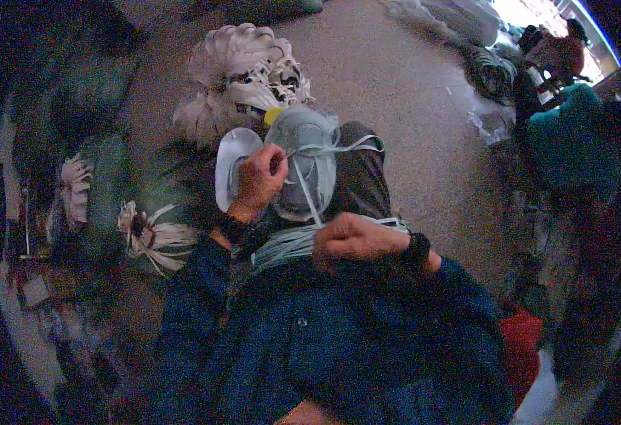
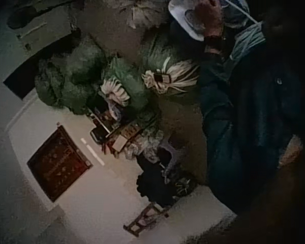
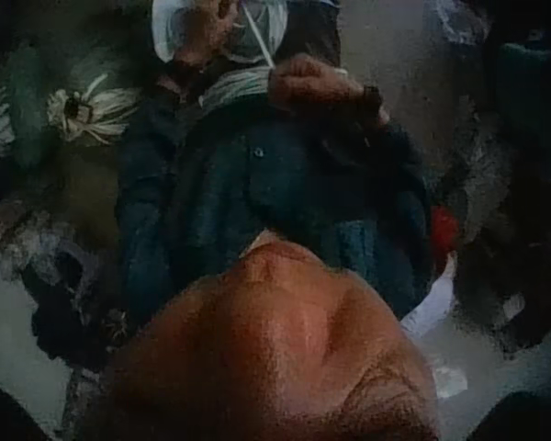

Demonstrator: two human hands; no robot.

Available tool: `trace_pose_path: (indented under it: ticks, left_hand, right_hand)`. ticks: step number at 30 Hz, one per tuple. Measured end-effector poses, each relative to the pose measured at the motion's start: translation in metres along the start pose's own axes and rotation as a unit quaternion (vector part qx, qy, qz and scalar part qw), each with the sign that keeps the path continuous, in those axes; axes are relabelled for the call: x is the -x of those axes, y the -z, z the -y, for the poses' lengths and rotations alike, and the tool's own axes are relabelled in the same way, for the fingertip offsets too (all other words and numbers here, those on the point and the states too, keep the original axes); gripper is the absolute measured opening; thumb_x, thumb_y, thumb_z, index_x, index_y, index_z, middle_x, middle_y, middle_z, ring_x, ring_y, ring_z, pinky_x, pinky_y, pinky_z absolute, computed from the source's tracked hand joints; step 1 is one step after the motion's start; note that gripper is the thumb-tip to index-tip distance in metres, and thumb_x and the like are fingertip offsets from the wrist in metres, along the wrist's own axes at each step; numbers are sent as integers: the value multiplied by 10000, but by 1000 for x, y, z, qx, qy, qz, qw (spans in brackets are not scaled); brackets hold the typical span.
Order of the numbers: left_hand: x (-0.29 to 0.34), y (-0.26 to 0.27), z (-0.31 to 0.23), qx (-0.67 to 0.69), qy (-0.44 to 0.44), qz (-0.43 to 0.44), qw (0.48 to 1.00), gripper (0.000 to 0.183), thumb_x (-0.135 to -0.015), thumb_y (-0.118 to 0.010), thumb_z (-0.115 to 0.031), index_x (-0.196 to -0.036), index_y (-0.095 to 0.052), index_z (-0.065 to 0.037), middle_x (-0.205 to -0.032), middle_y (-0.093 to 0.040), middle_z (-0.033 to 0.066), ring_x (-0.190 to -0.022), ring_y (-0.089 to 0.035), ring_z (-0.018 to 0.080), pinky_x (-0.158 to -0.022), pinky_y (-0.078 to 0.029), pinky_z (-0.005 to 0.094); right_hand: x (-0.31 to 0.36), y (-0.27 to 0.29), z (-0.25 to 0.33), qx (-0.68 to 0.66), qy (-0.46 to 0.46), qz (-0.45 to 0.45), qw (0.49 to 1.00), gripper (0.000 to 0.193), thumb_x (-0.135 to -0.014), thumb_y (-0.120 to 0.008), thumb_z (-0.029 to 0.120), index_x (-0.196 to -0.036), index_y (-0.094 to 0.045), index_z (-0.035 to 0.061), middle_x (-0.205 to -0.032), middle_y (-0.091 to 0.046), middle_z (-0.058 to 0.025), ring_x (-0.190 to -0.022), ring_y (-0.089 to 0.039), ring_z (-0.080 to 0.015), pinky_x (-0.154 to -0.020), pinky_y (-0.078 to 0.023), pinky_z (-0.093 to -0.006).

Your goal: The recorder is lacing a mint green sneaker while sitting in a workshop area surrounded by bags of materials.

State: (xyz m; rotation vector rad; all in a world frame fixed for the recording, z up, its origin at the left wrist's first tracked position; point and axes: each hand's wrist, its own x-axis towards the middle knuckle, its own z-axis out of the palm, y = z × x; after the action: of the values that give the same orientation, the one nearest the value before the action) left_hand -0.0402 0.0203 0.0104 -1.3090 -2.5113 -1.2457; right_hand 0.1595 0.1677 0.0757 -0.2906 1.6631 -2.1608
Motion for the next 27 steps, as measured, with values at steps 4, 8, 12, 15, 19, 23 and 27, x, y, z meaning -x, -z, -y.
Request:
trace_pose_path:
  ticks: [4,8,12,15,19,23,27]
  left_hand:
    - [12,5,2,19,-122,-6,992,134,-797,-664,-137,-906,-609,-81,-954,-629,144,-914,-614,352,-771,-504,430]
    - [32,14,-1,-42,-168,82,981,160,-770,-667,-129,-919,-627,-86,-1123,-579,157,-1081,-547,351,-924,-455,439]
    - [26,9,-12,-131,-231,57,962,168,-762,-612,-31,-927,-617,-63,-1089,-588,164,-1054,-557,343,-989,-407,479]
    - [33,13,-18,-121,-234,78,961,237,-751,-614,-1,-986,-621,-33,-967,-625,157,-949,-601,341,-901,-456,466]
    - [26,36,-56,-71,-239,64,966,231,-775,-584,16,-1003,-596,-13,-906,-615,160,-861,-605,341,-789,-488,432]
    - [21,46,-76,2,-202,-12,979,166,-811,-627,8,-972,-617,-32,-824,-619,154,-747,-628,339,-675,-519,392]
    - [23,73,-87,24,-101,-8,995,128,-826,-653,-10,-948,-626,-37,-839,-632,135,-743,-637,294,-659,-505,353]
  right_hand:
    - [18,12,12,74,-31,-175,981,257,-980,-526,189,-878,-642,-16,-817,-653,-101,-759,-631,-164,-694,-505,-299]
    - [29,38,27,103,101,-359,922,214,-966,-559,182,-994,-622,-20,-832,-656,-97,-748,-634,-163,-717,-516,-308]
    - [31,68,19,97,166,-434,880,244,-950,-584,165,-1098,-585,-28,-840,-661,-96,-764,-640,-159,-729,-526,-312]
    - [24,82,3,37,84,-422,902,206,-952,-578,157,-1041,-613,-26,-854,-668,-96,-792,-647,-164,-731,-534,-316]
    - [-23,52,4,121,129,-361,916,143,-952,-573,124,-964,-594,-17,-874,-665,-93,-821,-640,-152,-762,-528,-301]
    - [-64,17,-10,209,231,-347,885,121,-961,-553,99,-1025,-557,-4,-842,-632,-77,-815,-605,-149,-735,-500,-293]
    - [-58,12,-5,308,189,-366,857,131,-933,-564,70,-1049,-514,36,-843,-611,-150,-756,-598,-195,-692,-489,-334]
